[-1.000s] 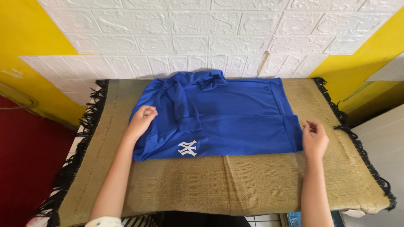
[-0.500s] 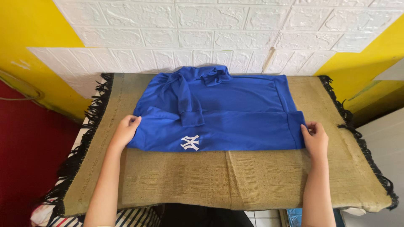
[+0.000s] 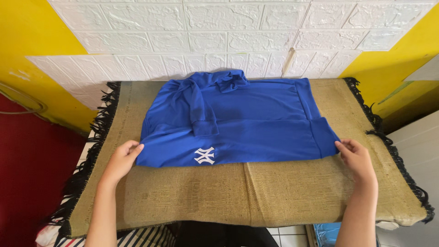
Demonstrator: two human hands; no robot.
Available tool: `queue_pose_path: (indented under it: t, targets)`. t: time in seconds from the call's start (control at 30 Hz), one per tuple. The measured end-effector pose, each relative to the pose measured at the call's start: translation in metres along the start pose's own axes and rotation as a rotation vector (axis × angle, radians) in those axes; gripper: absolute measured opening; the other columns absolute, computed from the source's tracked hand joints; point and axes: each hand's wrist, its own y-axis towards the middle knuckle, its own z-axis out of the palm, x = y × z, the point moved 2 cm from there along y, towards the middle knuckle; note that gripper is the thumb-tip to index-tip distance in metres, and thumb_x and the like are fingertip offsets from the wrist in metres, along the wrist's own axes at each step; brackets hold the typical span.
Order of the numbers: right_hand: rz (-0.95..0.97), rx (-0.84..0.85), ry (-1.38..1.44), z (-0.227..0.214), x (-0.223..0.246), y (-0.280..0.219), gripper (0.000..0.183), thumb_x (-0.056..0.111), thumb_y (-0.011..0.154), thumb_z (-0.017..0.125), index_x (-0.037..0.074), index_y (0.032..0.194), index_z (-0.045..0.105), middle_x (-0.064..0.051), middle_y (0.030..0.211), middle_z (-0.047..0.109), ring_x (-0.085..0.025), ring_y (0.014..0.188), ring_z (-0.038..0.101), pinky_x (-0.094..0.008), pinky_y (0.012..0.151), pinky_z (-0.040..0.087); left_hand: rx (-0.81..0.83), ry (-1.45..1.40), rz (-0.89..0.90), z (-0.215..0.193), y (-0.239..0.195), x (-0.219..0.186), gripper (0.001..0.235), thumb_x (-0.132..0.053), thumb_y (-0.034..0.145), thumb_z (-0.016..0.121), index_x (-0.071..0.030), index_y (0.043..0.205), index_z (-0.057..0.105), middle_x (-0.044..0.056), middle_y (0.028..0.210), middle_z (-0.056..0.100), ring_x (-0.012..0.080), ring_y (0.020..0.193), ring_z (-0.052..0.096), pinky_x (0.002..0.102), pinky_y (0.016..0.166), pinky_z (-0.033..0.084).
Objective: The person folds a blue t-shirt on a table, then places it into a laundry basket. They retrieve a blue hoodie from a shelf, unfold it, and fold it neatly on the table.
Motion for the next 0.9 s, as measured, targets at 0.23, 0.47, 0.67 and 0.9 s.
queue_pose_path:
  t: [0.23, 0.47, 0.67, 0.9]
  targets:
    - [0.301, 0.068, 0.027, -0.004, 0.009, -0.018, 0.029, 0.022, 0.092, 0.075, 0.004, 0.115, 0.073, 0.0, 0.066, 0.053, -0.007, 0.054, 0.042, -0.024, 0.048, 0.029, 0.053, 0.111, -0.051, 0.0, -0.023, -0.01, 0.043, -0.035, 0.084, 0.081, -0.003, 0.111, 0.071, 0.001, 0.086, 0.071, 0.0107, 0.081, 0.067, 0.03, 0.074, 0.052]
    - [0.273, 0.057, 0.063, -0.018, -0.015, -0.006, 0.028, 0.019, 0.09, 0.076, -0.001, 0.11, 0.073, 0.001, 0.075, 0.065, -0.006, 0.063, 0.053, -0.02, 0.056, 0.039, -0.029, -0.188, -0.071, -0.011, -0.039, 0.029, 0.033, -0.032, 0.097, 0.067, -0.001, 0.105, 0.073, -0.001, 0.076, 0.061, 0.0105, 0.072, 0.054, 0.026, 0.07, 0.045]
    - [0.314, 0.065, 0.131, -0.019, -0.022, -0.009, 0.023, 0.02, 0.09, 0.078, 0.003, 0.105, 0.074, 0.0, 0.073, 0.062, -0.008, 0.062, 0.05, -0.021, 0.056, 0.037, -0.034, -0.175, -0.134, 0.002, -0.05, 0.023, 0.031, -0.032, 0.099, 0.063, -0.003, 0.109, 0.07, 0.001, 0.072, 0.06, 0.0133, 0.067, 0.053, 0.029, 0.065, 0.044]
    - [0.136, -0.1, -0.073, -0.016, -0.018, -0.021, 0.028, 0.023, 0.088, 0.084, 0.0, 0.103, 0.079, 0.002, 0.079, 0.065, -0.007, 0.067, 0.049, -0.023, 0.06, 0.039, -0.084, 0.27, -0.074, 0.001, -0.069, -0.021, 0.033, -0.036, 0.091, 0.069, -0.008, 0.108, 0.075, 0.007, 0.087, 0.077, 0.0204, 0.073, 0.069, 0.033, 0.073, 0.052]
